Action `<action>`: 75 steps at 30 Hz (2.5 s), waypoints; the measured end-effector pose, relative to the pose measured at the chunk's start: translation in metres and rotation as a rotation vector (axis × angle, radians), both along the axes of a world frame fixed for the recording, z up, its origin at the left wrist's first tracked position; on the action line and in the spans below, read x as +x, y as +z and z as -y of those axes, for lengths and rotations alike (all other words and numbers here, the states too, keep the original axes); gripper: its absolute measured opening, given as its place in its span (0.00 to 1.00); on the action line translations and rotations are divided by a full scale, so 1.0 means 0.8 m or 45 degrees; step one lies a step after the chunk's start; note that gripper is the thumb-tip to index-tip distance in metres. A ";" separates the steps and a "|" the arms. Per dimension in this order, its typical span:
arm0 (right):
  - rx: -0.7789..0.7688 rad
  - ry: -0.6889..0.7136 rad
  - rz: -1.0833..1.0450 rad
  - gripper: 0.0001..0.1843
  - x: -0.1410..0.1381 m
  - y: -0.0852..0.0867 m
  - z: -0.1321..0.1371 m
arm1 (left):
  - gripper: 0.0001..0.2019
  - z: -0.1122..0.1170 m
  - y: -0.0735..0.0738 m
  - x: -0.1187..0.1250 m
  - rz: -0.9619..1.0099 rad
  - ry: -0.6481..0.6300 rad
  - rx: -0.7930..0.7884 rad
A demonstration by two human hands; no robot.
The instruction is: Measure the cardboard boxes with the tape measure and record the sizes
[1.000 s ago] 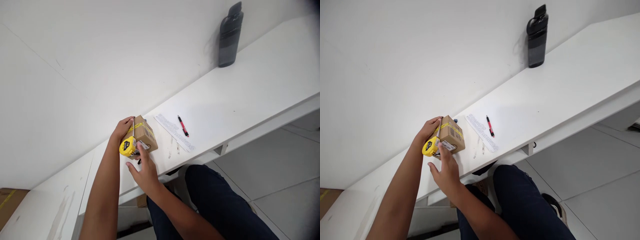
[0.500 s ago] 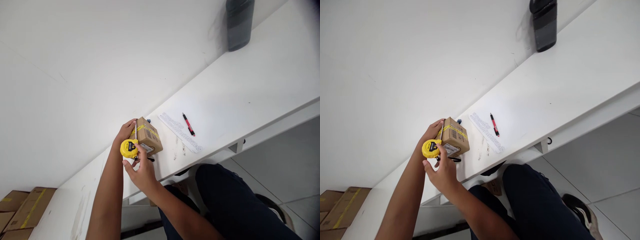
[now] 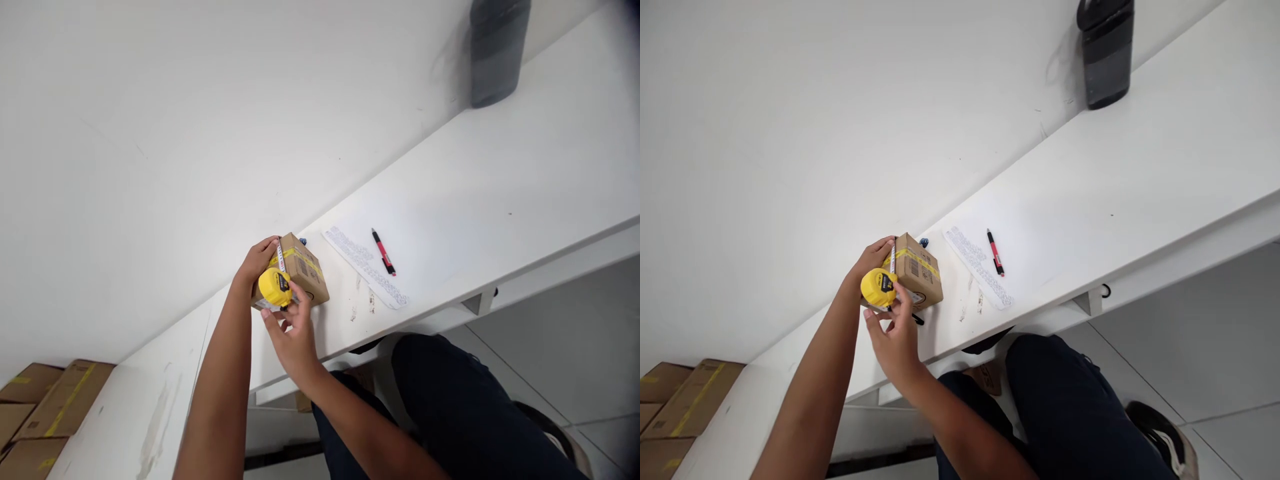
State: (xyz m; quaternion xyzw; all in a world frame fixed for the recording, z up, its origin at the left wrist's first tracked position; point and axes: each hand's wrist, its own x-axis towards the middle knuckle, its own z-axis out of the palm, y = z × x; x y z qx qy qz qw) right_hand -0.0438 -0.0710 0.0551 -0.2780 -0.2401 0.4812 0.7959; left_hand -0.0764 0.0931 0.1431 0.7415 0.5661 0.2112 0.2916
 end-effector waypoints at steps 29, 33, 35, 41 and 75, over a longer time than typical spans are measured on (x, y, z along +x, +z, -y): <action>0.042 0.031 0.519 0.28 0.165 -0.032 -0.067 | 0.37 0.080 -0.022 -0.101 0.391 0.429 -0.155; 0.078 0.087 0.580 0.27 0.156 -0.035 -0.066 | 0.30 0.084 -0.013 -0.107 0.426 0.287 -0.128; 0.085 0.083 0.582 0.27 0.152 -0.037 -0.066 | 0.27 0.086 -0.009 -0.110 0.412 0.232 -0.119; 0.046 0.039 0.651 0.27 0.152 -0.045 -0.056 | 0.23 0.088 0.010 -0.110 -0.080 0.202 0.173; 0.081 0.020 1.069 0.39 0.138 -0.010 -0.023 | 0.29 0.102 -0.003 -0.100 -0.478 0.293 0.284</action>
